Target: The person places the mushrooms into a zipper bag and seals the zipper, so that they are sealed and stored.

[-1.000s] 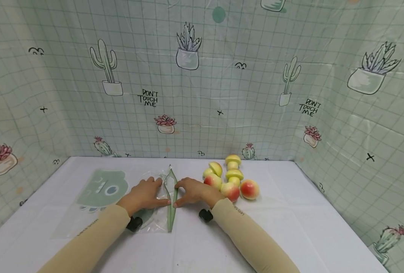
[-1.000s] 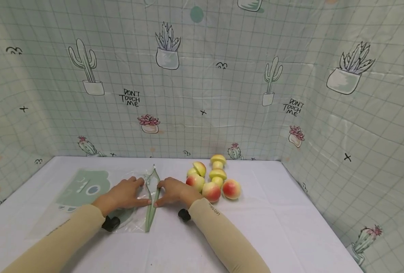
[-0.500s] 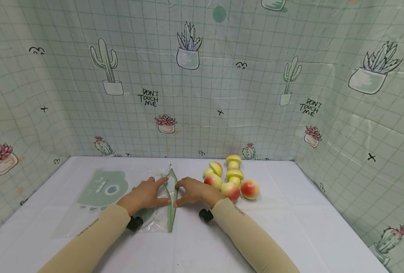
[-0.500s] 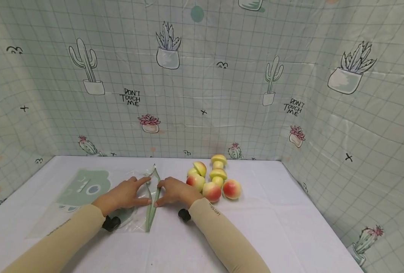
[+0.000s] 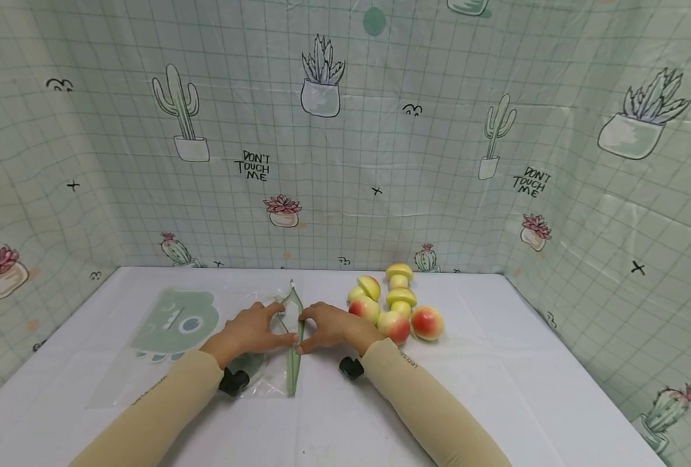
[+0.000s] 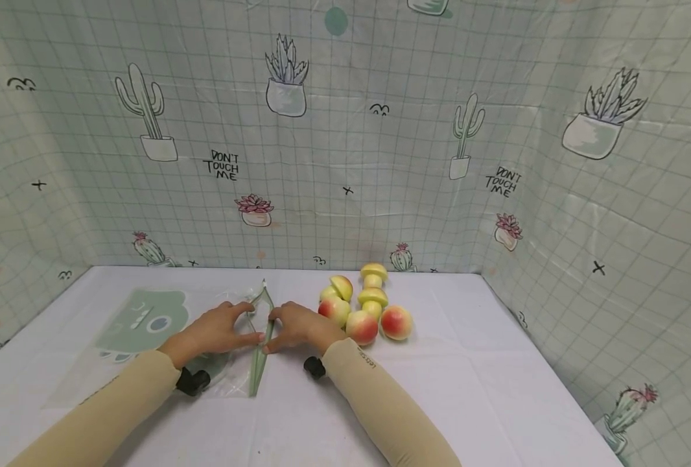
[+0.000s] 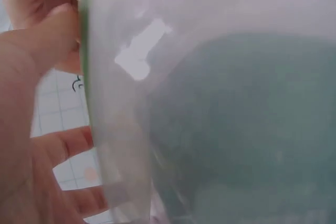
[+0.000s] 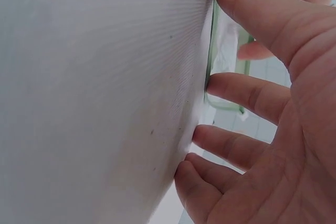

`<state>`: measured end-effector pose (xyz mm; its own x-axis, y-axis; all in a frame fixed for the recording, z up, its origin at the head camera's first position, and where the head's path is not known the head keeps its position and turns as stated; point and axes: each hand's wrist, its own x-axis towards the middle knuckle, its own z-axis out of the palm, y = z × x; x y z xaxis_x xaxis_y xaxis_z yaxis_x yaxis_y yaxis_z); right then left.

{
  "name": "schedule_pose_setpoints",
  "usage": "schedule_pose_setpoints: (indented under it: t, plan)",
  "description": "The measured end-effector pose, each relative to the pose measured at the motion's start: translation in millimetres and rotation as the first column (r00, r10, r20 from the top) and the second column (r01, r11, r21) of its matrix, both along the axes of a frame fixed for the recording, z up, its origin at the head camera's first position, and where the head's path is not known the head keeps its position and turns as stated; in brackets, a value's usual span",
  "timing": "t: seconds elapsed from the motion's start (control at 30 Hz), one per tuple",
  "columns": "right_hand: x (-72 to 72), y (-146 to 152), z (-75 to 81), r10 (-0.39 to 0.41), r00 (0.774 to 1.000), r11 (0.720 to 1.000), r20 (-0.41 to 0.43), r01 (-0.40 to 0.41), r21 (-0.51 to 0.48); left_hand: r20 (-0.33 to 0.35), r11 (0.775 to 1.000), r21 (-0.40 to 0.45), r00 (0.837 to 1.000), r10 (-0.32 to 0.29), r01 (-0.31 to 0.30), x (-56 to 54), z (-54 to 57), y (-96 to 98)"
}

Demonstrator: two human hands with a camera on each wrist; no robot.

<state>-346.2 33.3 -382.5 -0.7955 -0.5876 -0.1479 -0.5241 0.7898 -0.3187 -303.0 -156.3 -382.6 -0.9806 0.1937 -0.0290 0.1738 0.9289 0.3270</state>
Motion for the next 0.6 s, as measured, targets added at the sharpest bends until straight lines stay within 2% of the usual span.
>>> schedule_pose_setpoints:
  t: [0.17, 0.3, 0.43, 0.6]
  plan:
    - [-1.0, -0.2, -1.1, -0.009, 1.0, 1.0, 0.002, 0.009, 0.003, -0.003, 1.0, 0.018, 1.0, 0.024, -0.024, -0.3, -1.4, 1.2]
    - [-0.9, -0.5, -1.3, -0.013, 1.0, 1.0, 0.011, 0.013, 0.001, 0.002, 1.0, 0.019, 1.0, 0.002, -0.002, -0.6, -1.8, -0.2]
    - [-0.4, -1.2, -0.3, -0.014, 1.0, 1.0, 0.016, 0.014, -0.002, -0.008, 0.999, 0.02, 0.999, -0.039, 0.039, -1.2, -2.5, -4.4]
    - [-0.1, -1.9, 0.6, -0.025, 1.0, 1.0, 0.012, 0.025, 0.002, -0.088, 0.99, -0.011, 0.986, -0.141, 0.141, -0.8, -2.1, -7.4]
